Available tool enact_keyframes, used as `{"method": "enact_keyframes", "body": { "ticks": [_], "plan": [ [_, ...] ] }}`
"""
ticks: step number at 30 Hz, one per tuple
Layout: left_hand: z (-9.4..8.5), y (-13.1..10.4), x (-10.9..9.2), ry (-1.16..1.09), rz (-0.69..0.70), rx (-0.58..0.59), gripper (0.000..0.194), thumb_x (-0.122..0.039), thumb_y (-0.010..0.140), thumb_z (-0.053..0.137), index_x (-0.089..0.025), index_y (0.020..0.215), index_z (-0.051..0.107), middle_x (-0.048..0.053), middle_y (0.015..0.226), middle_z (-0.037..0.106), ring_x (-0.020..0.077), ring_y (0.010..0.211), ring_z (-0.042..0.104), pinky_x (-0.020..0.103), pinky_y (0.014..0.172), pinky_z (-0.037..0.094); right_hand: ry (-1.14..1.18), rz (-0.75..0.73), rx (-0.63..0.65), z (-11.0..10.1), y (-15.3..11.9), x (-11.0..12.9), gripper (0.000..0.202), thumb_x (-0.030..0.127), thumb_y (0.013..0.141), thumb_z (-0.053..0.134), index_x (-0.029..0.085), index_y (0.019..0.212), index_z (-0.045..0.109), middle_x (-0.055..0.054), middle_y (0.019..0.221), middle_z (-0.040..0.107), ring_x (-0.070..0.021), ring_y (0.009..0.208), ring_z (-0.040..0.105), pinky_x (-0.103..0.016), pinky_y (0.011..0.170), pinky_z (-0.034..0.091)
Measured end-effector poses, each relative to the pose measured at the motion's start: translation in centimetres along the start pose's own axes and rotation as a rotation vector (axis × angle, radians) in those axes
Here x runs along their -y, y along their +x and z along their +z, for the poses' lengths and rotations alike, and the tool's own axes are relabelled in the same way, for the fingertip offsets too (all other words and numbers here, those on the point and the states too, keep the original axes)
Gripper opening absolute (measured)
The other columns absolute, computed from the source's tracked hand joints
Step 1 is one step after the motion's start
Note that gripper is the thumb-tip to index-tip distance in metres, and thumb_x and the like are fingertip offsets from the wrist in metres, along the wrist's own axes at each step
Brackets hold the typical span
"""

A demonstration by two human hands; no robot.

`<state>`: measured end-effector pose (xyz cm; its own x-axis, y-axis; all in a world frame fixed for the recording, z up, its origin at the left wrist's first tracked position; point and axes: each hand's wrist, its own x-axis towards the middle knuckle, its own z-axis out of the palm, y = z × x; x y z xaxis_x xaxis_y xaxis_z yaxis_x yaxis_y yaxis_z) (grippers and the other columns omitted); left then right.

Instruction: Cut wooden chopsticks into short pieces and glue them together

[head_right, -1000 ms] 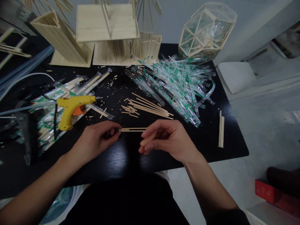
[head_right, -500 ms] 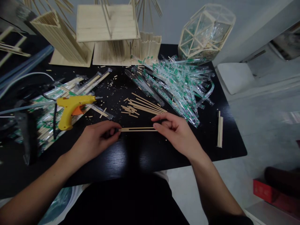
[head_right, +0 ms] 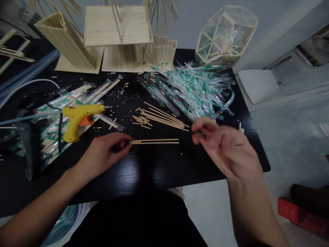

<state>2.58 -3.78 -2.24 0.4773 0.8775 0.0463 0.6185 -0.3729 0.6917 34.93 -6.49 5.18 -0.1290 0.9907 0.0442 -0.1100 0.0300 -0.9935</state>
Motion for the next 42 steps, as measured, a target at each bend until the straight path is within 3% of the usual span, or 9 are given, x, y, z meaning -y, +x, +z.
{"method": "enact_keyframes", "body": {
  "ticks": [4, 8, 12, 16, 21, 25, 29, 37, 42],
  "plan": [
    [-0.2, -0.1, -0.1, -0.001, -0.010, 0.011, 0.014, -0.023, 0.092, 0.060, -0.021, 0.100, 0.071, -0.004, 0.073, 0.059, 0.0092, 0.061, 0.057, 0.022, 0.061, 0.046, 0.157, 0.060, -0.178, 0.6, 0.8, -0.5, 0.033, 0.047, 0.082, 0.080, 0.031, 0.063, 0.058, 0.000, 0.101, 0.075, -0.0298, 0.108, 0.069, -0.052, 0.092, 0.057],
    [-0.1, -0.1, 0.1, -0.005, -0.009, 0.006, 0.013, -0.024, 0.092, 0.061, -0.022, 0.100, 0.070, -0.004, 0.073, 0.059, 0.0098, 0.062, 0.057, 0.022, 0.061, 0.046, 0.189, 0.260, -0.123, 0.6, 0.9, -0.3, 0.030, 0.045, 0.093, 0.068, 0.029, 0.073, 0.053, 0.009, 0.043, 0.035, -0.0140, 0.035, 0.042, -0.035, 0.051, 0.053],
    [0.1, -0.1, 0.2, -0.004, -0.008, 0.003, 0.014, -0.024, 0.091, 0.061, -0.022, 0.101, 0.070, -0.003, 0.074, 0.060, 0.0100, 0.063, 0.058, 0.022, 0.062, 0.047, -0.168, 0.426, -0.082, 1.0, 0.7, -0.9, 0.031, 0.051, 0.090, 0.071, 0.025, 0.090, 0.055, 0.012, 0.047, 0.031, -0.0072, 0.036, 0.023, -0.021, 0.037, 0.021],
    [0.1, -0.1, 0.2, -0.011, -0.008, 0.000, 0.013, -0.024, 0.092, 0.062, -0.022, 0.101, 0.071, -0.003, 0.074, 0.060, 0.0097, 0.063, 0.058, 0.022, 0.062, 0.047, -0.580, 0.525, 0.290, 1.2, 0.4, -0.6, 0.027, 0.043, 0.085, 0.078, 0.022, 0.098, 0.068, 0.009, 0.048, 0.047, -0.0082, 0.040, 0.038, -0.020, 0.039, 0.026],
    [0.1, 0.0, 0.1, -0.011, -0.004, -0.005, 0.012, -0.023, 0.091, 0.062, -0.020, 0.100, 0.071, -0.004, 0.073, 0.059, 0.0091, 0.062, 0.057, 0.022, 0.062, 0.046, -0.255, 0.429, 0.862, 0.9, -0.4, 1.6, 0.023, 0.035, 0.083, 0.083, 0.025, 0.104, 0.082, 0.004, 0.051, 0.058, -0.0101, 0.040, 0.053, -0.021, 0.042, 0.041],
    [0.1, 0.0, 0.1, -0.014, -0.002, 0.002, 0.012, -0.022, 0.091, 0.062, -0.021, 0.101, 0.070, -0.004, 0.073, 0.059, 0.0094, 0.062, 0.057, 0.022, 0.062, 0.046, -0.011, 0.057, 0.251, 0.9, -0.2, 0.8, 0.052, 0.058, 0.087, 0.072, 0.040, 0.135, 0.065, -0.004, 0.089, 0.076, -0.0222, 0.082, 0.075, -0.030, 0.063, 0.059],
    [0.1, -0.1, 0.2, -0.011, 0.002, 0.004, 0.013, -0.022, 0.091, 0.063, -0.021, 0.102, 0.070, -0.004, 0.073, 0.059, 0.0090, 0.062, 0.057, 0.021, 0.061, 0.045, -0.498, -0.230, -0.159, 1.8, 0.9, -2.2, 0.063, 0.050, 0.086, 0.076, 0.037, 0.144, 0.055, -0.004, 0.161, 0.044, -0.0314, 0.152, 0.037, -0.051, 0.116, 0.045],
    [0.1, -0.1, 0.3, -0.007, -0.002, -0.004, 0.012, -0.023, 0.091, 0.063, -0.020, 0.101, 0.071, -0.005, 0.075, 0.059, 0.0081, 0.063, 0.057, 0.020, 0.062, 0.045, -1.022, -0.377, -0.305, 2.2, 0.8, -4.4, 0.008, 0.023, 0.092, 0.072, 0.027, 0.097, 0.078, 0.000, 0.087, 0.080, -0.0221, 0.081, 0.078, -0.036, 0.080, 0.062],
    [0.2, -0.1, 0.3, -0.010, 0.002, -0.003, 0.012, -0.023, 0.091, 0.064, -0.020, 0.100, 0.071, -0.005, 0.074, 0.059, 0.0083, 0.062, 0.057, 0.020, 0.062, 0.044, -1.058, -0.366, -0.231, 2.2, 1.2, -4.6, 0.012, 0.017, 0.092, 0.070, 0.025, 0.084, 0.075, -0.003, 0.109, 0.078, -0.0235, 0.100, 0.075, -0.040, 0.091, 0.059]
  ]
}}
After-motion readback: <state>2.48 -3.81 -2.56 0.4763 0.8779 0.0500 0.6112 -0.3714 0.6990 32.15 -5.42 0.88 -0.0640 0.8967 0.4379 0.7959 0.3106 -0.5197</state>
